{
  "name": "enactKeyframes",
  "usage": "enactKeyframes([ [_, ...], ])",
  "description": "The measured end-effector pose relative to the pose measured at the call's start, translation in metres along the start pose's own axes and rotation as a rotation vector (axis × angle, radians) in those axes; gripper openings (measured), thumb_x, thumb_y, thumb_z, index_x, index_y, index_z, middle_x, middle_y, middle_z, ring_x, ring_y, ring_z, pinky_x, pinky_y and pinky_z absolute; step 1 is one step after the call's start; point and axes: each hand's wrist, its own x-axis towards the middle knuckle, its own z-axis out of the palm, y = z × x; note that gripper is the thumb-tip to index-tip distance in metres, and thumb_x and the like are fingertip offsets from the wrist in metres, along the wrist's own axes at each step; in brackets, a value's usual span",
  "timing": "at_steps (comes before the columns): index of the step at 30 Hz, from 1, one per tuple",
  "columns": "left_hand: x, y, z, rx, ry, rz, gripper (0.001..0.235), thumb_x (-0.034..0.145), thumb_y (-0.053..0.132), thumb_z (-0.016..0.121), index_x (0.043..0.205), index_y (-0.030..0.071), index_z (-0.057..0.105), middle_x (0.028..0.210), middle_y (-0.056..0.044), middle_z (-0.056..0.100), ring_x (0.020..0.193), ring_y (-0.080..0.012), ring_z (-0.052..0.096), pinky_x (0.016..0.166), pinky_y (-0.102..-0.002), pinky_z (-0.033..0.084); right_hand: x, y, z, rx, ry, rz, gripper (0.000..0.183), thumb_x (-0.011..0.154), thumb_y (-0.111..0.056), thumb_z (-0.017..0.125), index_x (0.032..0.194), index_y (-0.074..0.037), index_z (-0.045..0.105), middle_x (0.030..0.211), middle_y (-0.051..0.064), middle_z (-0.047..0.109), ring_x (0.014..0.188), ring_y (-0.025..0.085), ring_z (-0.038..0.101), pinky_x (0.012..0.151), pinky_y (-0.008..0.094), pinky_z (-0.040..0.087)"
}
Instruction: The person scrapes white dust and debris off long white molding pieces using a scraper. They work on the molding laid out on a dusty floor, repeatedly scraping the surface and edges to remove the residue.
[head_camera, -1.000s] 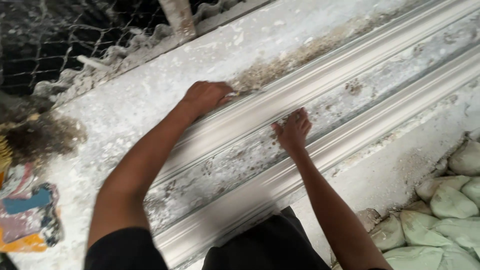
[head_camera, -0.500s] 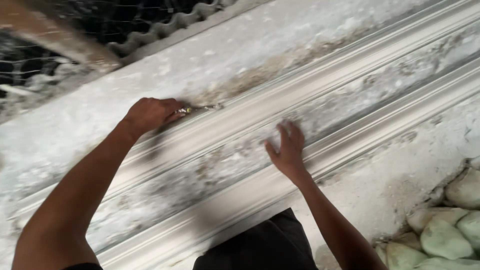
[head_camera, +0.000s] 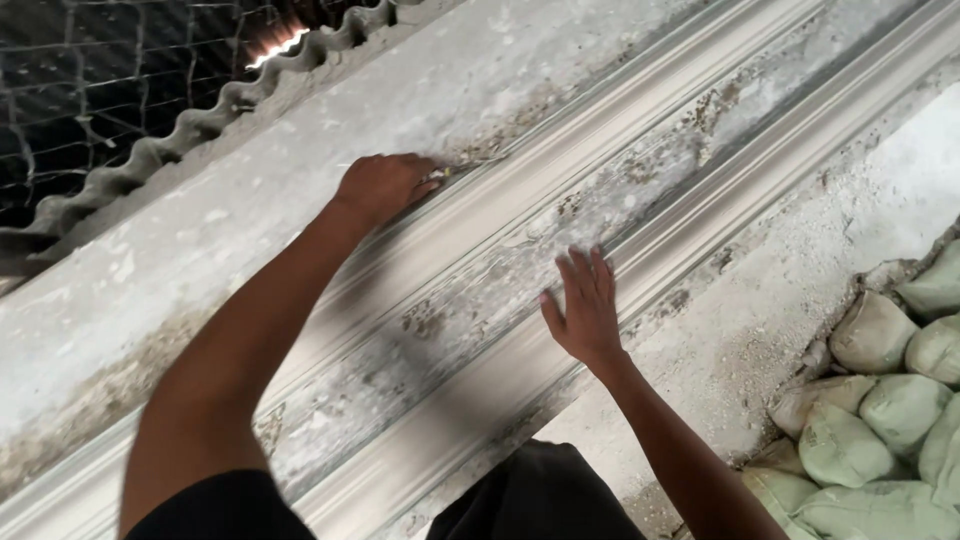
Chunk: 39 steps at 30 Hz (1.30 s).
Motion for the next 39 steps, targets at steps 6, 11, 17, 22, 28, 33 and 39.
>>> enactKeyframes([
  [6,-0.054,-0.005,-0.021,0.024,-0.142,-0.072,0.041,0.106,0.048,0.045,0.137,0.025,0.060,0.131,-0.001,0.068,0.103,-0.0398,0.073,0.091,-0.058,0.059,0.000,0.001,0.008,0.018,0.080,-0.069,0.054,0.093,-0.042,0.054,0.140,-0.017,0.062,0.147,0.010,0.056,0.142,0.041,0.045,0.124,0.055,0.022],
  [11,-0.003,0.019,-0.035,-0.002,-0.163,-0.093,0.041,0.106,0.044,0.045,0.139,0.024,0.060,0.132,-0.005,0.068,0.103,-0.0441,0.072,0.093,-0.059,0.059,0.003,-0.001,0.000,0.054,0.064,-0.065,0.053,0.094,-0.042,0.049,0.141,-0.019,0.062,0.149,0.012,0.054,0.143,0.043,0.044,0.125,0.057,0.017],
  [17,0.184,0.074,-0.027,0.069,0.029,0.084,0.037,0.107,0.043,0.047,0.126,0.018,0.065,0.119,-0.002,0.070,0.097,-0.0328,0.070,0.080,-0.048,0.055,0.004,0.011,-0.005,0.174,-0.396,0.022,0.059,0.100,-0.046,0.043,0.146,-0.009,0.051,0.161,0.021,0.033,0.151,0.045,0.021,0.119,0.066,0.012],
  [22,0.301,0.120,-0.027,0.079,0.088,0.134,0.030,0.106,0.039,0.053,0.125,0.020,0.065,0.114,0.001,0.070,0.093,-0.0304,0.069,0.079,-0.046,0.055,0.026,0.039,-0.045,0.770,-0.329,-0.032,0.056,0.096,-0.021,0.061,0.144,0.001,0.043,0.159,0.030,0.029,0.150,0.053,0.019,0.118,0.070,0.016],
  [28,0.438,0.176,-0.025,0.028,0.116,0.167,0.026,0.105,0.036,0.056,0.119,0.016,0.067,0.113,-0.005,0.071,0.089,-0.0327,0.070,0.073,-0.046,0.056,0.058,0.197,-0.037,0.561,-0.320,-0.019,0.062,0.094,-0.022,0.065,0.147,-0.002,0.042,0.159,0.025,0.031,0.149,0.049,0.023,0.123,0.064,0.017],
  [33,0.483,0.189,-0.044,0.046,0.111,0.175,0.031,0.106,0.038,0.052,0.112,0.012,0.068,0.108,-0.008,0.072,0.092,-0.0359,0.069,0.078,-0.050,0.054,0.120,0.344,-0.039,0.422,-0.270,0.381,0.053,0.101,-0.025,0.050,0.150,-0.008,0.041,0.162,0.021,0.028,0.152,0.044,0.018,0.122,0.060,0.017],
  [39,0.486,0.214,-0.062,0.187,0.000,0.071,0.038,0.105,0.045,0.048,0.132,0.022,0.063,0.116,0.000,0.071,0.093,-0.0290,0.071,0.072,-0.045,0.059,0.156,0.469,-0.072,0.391,-0.010,0.452,0.048,0.102,-0.017,0.051,0.145,0.001,0.041,0.152,0.020,0.042,0.151,0.043,0.025,0.121,0.055,0.029],
])
